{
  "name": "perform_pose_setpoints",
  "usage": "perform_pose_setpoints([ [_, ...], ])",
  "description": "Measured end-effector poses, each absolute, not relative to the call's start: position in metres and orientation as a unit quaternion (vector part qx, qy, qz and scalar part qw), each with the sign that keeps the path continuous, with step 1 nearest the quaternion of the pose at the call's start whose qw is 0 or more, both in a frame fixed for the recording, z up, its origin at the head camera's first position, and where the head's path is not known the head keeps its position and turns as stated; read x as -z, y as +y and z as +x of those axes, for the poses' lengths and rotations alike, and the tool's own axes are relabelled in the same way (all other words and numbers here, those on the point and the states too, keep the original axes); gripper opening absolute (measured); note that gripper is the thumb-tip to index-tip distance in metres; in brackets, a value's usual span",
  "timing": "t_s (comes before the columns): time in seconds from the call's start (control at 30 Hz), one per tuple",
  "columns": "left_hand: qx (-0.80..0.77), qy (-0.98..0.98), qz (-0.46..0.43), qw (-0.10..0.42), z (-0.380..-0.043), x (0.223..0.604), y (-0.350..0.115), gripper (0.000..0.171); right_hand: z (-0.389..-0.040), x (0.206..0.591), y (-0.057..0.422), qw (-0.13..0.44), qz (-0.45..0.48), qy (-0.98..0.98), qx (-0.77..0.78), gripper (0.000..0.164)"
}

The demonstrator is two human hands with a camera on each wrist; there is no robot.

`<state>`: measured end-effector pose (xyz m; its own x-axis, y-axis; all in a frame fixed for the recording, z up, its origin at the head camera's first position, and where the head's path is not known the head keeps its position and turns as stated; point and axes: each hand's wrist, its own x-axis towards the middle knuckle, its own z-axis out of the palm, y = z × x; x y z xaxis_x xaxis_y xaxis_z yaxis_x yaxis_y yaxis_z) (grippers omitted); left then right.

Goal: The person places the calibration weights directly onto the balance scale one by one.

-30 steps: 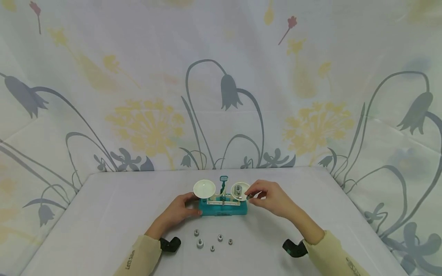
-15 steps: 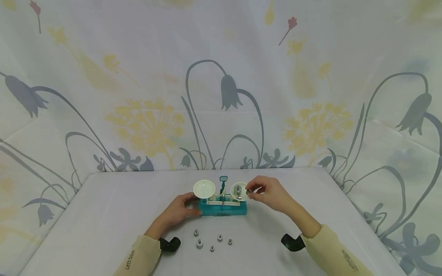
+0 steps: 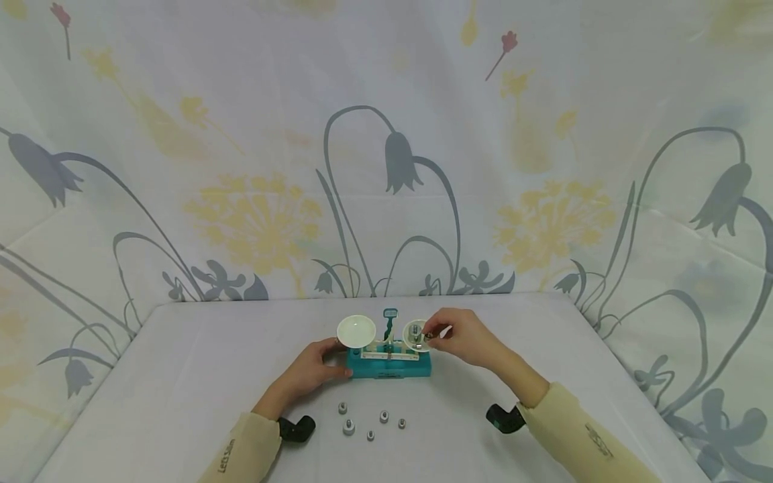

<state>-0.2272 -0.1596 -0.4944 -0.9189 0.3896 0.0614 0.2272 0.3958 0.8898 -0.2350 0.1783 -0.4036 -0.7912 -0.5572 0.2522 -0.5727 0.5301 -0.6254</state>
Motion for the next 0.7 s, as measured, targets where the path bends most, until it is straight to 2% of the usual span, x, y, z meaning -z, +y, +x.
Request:
perform_pose_setpoints([
  [0.7, -0.519, 0.829, 0.192, 0.078, -0.2267, 0.494, -0.1598, 0.054, -0.2377, 0.3943, 0.1709, -0.021, 0.327, -0.893, -0.309, 0.014],
])
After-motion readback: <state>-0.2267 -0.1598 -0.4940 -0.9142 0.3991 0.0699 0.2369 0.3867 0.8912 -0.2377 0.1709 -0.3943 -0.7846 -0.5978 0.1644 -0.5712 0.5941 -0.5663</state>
